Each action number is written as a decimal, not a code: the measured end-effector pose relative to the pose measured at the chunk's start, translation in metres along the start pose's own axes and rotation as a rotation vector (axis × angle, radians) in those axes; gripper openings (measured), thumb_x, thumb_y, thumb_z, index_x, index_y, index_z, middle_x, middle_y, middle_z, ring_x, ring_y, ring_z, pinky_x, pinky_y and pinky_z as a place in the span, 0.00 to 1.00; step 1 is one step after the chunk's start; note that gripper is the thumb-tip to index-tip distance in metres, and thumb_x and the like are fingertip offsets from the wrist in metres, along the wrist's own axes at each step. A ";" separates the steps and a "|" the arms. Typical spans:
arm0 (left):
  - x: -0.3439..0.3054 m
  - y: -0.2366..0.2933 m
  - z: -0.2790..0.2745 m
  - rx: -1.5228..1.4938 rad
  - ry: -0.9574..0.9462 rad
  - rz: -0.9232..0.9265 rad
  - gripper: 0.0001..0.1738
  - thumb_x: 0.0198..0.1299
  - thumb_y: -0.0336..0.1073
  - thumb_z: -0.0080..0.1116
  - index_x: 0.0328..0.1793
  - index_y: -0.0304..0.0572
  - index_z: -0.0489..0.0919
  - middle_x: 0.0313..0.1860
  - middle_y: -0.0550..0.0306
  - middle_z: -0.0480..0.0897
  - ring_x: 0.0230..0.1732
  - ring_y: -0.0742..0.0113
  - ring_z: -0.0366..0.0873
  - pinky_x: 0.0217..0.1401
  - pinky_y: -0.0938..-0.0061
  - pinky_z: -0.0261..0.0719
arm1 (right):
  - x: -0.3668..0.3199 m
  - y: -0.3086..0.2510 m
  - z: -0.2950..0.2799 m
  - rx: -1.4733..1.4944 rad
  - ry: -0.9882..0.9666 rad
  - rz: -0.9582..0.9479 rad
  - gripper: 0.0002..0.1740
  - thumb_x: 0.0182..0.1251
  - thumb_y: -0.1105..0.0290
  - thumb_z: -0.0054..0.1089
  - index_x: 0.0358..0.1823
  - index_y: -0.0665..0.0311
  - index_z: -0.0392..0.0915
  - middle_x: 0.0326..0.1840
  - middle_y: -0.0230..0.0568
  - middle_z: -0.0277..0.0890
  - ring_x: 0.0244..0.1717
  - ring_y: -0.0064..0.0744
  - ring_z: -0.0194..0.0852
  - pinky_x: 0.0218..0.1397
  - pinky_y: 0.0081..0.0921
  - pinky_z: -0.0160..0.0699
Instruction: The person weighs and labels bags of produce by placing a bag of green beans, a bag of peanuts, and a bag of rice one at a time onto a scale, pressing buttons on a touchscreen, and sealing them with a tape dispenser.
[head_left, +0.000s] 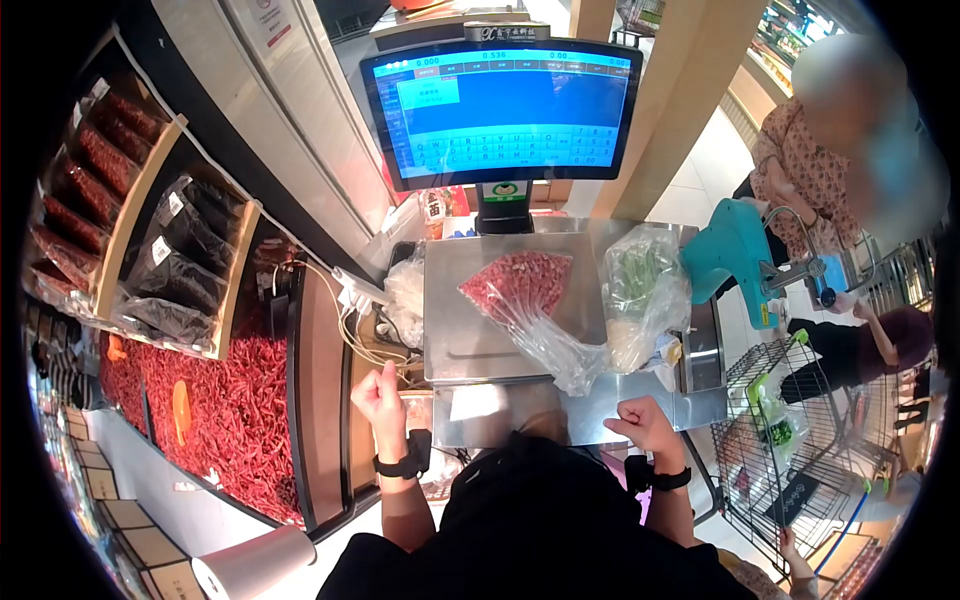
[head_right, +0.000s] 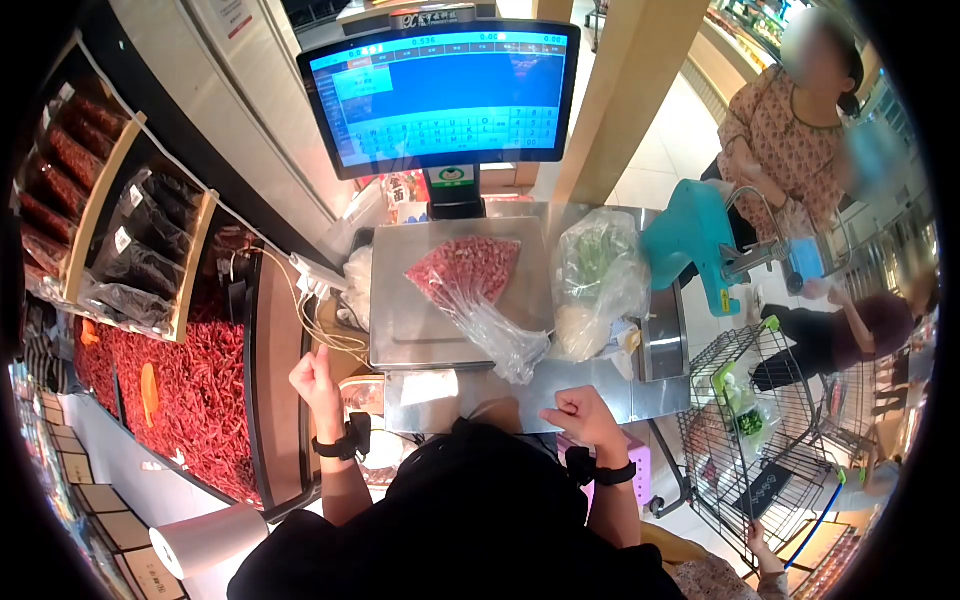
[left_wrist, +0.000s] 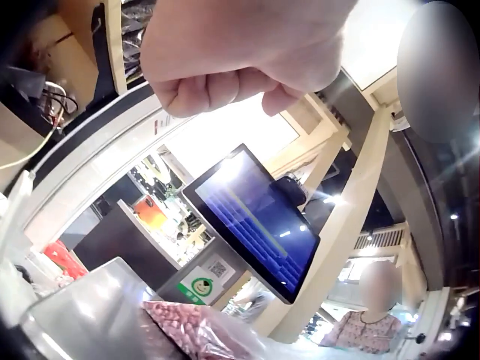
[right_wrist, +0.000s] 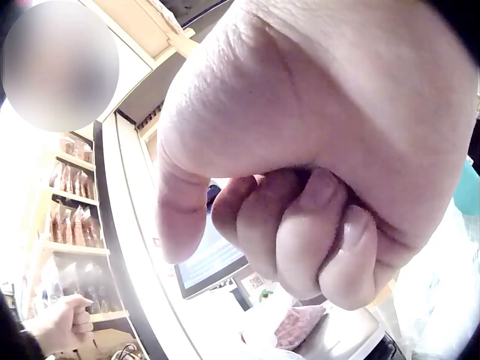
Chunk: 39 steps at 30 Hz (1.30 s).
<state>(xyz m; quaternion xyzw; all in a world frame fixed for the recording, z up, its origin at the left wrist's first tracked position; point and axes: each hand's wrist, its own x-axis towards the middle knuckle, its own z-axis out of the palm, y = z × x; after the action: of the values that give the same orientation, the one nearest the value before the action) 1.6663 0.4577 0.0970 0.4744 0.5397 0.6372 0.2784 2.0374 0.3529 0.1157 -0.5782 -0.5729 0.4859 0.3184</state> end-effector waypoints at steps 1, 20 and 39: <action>0.005 -0.001 0.004 -0.023 -0.014 0.003 0.27 0.61 0.28 0.57 0.15 0.46 0.53 0.15 0.74 0.53 0.20 0.83 0.46 0.21 0.79 0.41 | -0.001 0.003 0.000 0.001 0.000 -0.001 0.28 0.53 0.72 0.65 0.15 0.63 0.48 0.16 0.28 0.38 0.20 0.19 0.36 0.20 0.25 0.38; 0.222 0.069 0.145 0.785 -0.302 0.974 0.09 0.49 0.35 0.57 0.36 0.43 0.72 0.73 0.52 0.60 0.52 0.42 0.65 0.57 0.54 0.63 | -0.020 0.044 -0.009 0.050 0.371 0.073 0.27 0.55 0.74 0.64 0.13 0.61 0.49 0.13 0.23 0.43 0.19 0.15 0.40 0.19 0.22 0.40; 0.054 -0.005 0.104 0.806 -0.958 0.722 0.45 0.34 0.41 0.67 0.67 0.54 0.67 0.74 0.51 0.55 0.64 0.37 0.59 0.62 0.48 0.60 | 0.088 0.060 -0.086 -0.716 0.841 -0.412 0.13 0.56 0.68 0.63 0.39 0.64 0.71 0.35 0.47 0.71 0.35 0.47 0.70 0.37 0.35 0.69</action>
<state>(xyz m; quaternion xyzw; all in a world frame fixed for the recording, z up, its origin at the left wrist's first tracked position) 1.7387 0.5495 0.1054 0.9163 0.3611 0.1627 0.0601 2.1272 0.4465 0.0710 -0.6696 -0.6263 -0.0805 0.3910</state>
